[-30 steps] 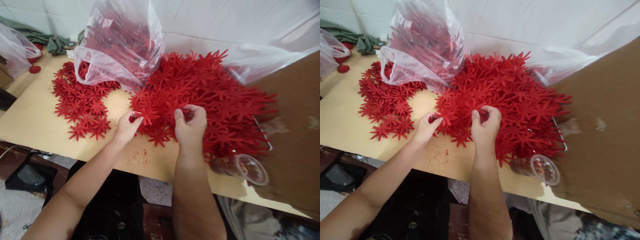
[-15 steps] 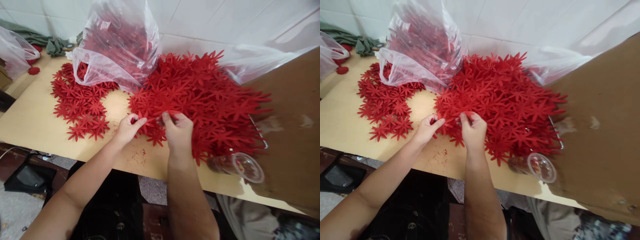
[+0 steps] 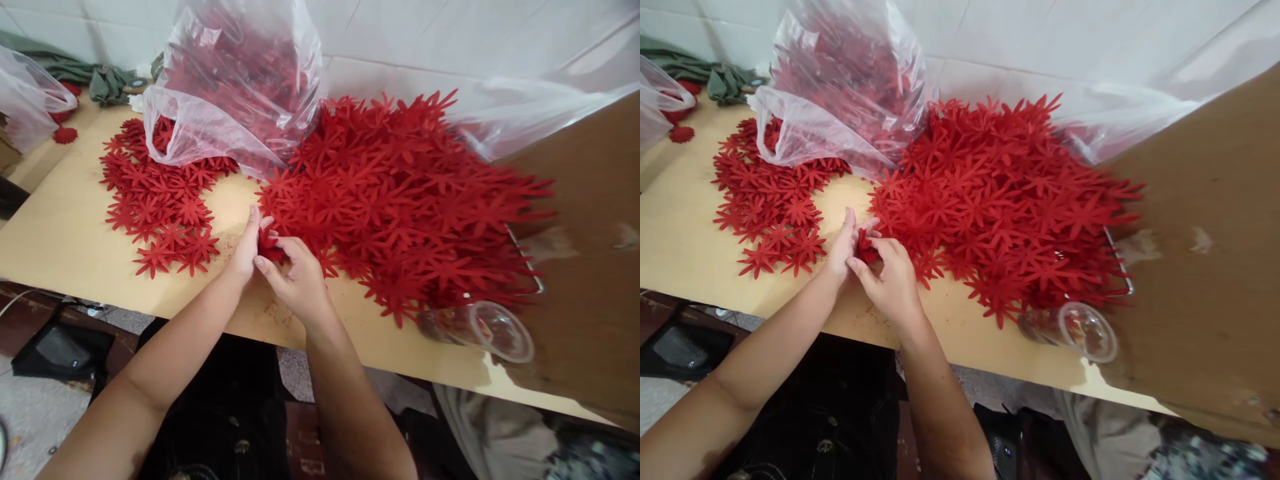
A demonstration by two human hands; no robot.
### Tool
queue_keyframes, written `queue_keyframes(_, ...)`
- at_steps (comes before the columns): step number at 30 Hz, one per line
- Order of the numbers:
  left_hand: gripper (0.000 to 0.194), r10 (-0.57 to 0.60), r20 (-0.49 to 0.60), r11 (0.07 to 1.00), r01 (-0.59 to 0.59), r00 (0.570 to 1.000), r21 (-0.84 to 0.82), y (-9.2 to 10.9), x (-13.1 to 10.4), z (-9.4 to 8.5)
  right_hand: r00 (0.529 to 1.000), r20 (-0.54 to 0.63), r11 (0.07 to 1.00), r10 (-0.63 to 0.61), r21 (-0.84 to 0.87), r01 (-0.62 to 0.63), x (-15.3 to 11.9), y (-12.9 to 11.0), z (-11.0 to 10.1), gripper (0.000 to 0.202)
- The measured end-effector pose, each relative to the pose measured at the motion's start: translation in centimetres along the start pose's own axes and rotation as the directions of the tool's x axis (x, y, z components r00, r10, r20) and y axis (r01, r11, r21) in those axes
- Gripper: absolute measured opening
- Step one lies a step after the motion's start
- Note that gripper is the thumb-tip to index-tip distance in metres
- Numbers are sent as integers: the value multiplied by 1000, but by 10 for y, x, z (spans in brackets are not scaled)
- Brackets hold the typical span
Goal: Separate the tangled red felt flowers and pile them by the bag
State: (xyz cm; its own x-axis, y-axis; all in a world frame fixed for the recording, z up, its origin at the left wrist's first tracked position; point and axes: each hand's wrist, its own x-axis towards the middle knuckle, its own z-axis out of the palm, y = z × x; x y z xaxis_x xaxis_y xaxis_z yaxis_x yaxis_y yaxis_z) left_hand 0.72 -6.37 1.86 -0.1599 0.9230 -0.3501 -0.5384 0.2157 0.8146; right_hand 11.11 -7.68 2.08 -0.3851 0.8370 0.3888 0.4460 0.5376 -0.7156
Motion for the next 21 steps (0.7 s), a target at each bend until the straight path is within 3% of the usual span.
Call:
queue_keyframes(3, 65, -100, 154, 981, 124, 983, -149, 2, -5, 1, 996, -11, 995, 84, 57, -83, 1, 8, 3, 15)
queue_keyframes(5, 63, -64, 239, 983, 103, 969, -155, 1, -8, 3, 982, -75, 982, 172, 96, -164, 2, 15, 1, 13)
queue_keyframes(8, 43, -14, 206, 995, 33, 978, -90, -5, -9, 5, 956, -128, 955, 264, 171, -241, 3, 18, -2, 17)
queue_keyframes(14, 18, 102, 166, 994, -105, 981, 7, -10, -8, 5, 936, -207, 948, 285, 202, -244, 6, 15, -4, 31)
queue_keyframes(18, 22, 122, 167, 992, -128, 978, 24, -10, -8, 7, 922, -225, 931, 315, 263, -253, 8, 18, -5, 36)
queue_keyframes(21, 21, 154, 133, 988, -155, 979, 0, -12, -6, 5, 941, -141, 896, 309, 374, -238, 7, 22, -7, 29)
